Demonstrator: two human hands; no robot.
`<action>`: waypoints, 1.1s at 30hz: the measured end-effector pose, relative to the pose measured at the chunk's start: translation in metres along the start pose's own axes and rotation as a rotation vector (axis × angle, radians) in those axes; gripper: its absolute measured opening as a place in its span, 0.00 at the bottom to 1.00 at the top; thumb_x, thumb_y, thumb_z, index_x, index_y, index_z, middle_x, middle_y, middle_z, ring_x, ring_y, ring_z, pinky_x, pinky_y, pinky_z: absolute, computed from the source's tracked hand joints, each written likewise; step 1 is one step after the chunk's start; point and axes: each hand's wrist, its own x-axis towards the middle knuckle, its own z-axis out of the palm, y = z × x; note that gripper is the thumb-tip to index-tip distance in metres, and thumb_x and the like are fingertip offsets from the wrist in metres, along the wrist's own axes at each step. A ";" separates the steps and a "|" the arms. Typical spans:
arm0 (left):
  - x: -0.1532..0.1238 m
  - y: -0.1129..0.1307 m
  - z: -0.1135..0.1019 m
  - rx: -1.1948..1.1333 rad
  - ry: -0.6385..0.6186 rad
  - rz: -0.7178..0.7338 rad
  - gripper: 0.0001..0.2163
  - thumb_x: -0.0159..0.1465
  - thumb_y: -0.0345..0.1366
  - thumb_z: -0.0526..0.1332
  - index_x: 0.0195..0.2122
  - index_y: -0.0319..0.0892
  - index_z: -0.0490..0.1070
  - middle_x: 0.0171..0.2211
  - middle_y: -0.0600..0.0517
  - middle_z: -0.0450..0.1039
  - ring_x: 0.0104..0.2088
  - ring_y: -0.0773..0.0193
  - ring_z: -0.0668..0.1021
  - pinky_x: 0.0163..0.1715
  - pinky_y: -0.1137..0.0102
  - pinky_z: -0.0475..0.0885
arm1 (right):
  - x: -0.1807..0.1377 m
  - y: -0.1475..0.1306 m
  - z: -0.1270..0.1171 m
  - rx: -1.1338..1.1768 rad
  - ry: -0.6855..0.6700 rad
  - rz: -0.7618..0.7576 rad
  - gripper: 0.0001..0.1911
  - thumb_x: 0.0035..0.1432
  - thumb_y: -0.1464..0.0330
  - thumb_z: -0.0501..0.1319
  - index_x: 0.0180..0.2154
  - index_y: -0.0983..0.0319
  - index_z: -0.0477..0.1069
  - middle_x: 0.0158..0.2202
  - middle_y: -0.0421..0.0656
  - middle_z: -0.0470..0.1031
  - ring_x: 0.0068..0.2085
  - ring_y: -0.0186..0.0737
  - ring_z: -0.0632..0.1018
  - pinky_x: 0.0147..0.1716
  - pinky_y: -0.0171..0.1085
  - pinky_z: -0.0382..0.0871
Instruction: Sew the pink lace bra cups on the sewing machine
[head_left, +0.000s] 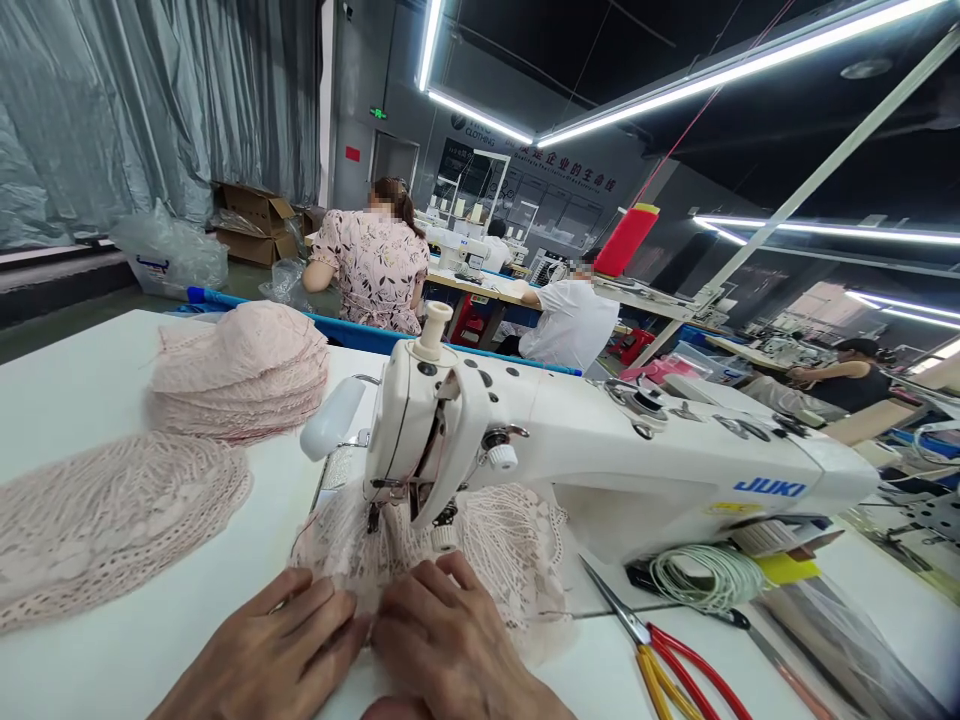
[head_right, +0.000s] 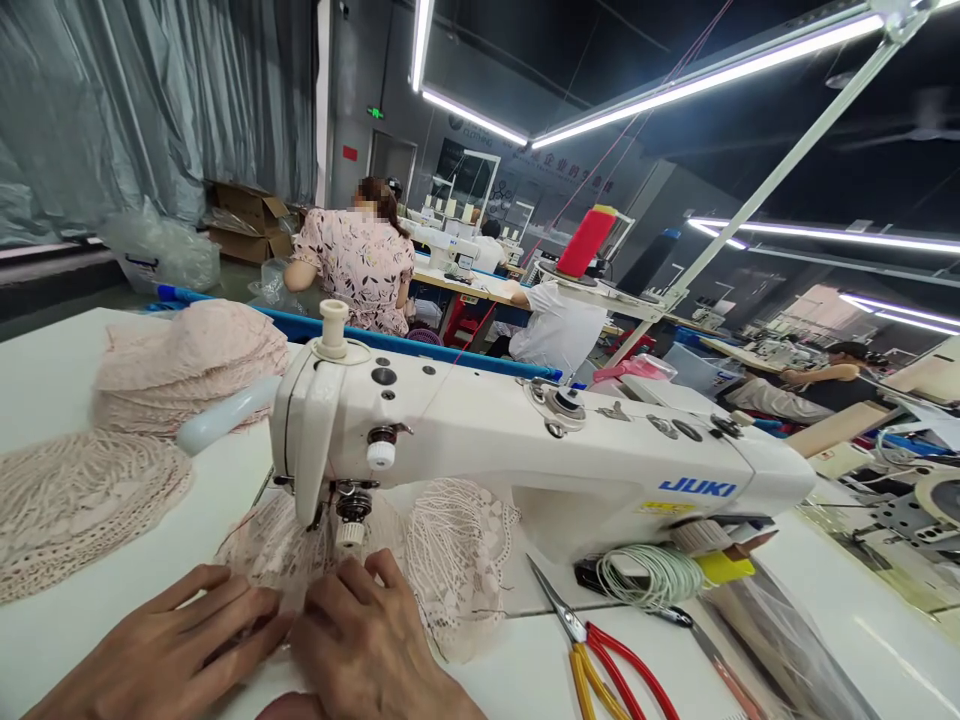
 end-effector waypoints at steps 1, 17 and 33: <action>0.001 0.000 -0.001 0.006 -0.009 -0.004 0.15 0.71 0.28 0.48 0.40 0.45 0.75 0.32 0.54 0.76 0.34 0.62 0.74 0.43 0.63 0.64 | 0.001 0.002 0.001 0.004 0.018 0.010 0.27 0.67 0.47 0.48 0.32 0.63 0.68 0.31 0.41 0.74 0.31 0.37 0.72 0.34 0.39 0.58; 0.015 -0.034 0.027 0.007 -0.047 -0.038 0.06 0.64 0.34 0.59 0.41 0.45 0.73 0.35 0.54 0.75 0.35 0.63 0.75 0.45 0.64 0.62 | 0.001 0.028 0.017 -0.216 -0.044 0.102 0.42 0.55 0.37 0.53 0.55 0.64 0.66 0.46 0.51 0.79 0.47 0.50 0.77 0.54 0.50 0.63; -0.005 -0.016 0.014 0.277 -0.042 -0.085 0.20 0.66 0.21 0.46 0.34 0.44 0.77 0.35 0.49 0.79 0.38 0.59 0.76 0.51 0.59 0.61 | -0.007 0.017 0.018 -0.148 0.028 0.048 0.29 0.69 0.47 0.42 0.35 0.62 0.69 0.35 0.41 0.78 0.31 0.36 0.75 0.45 0.41 0.64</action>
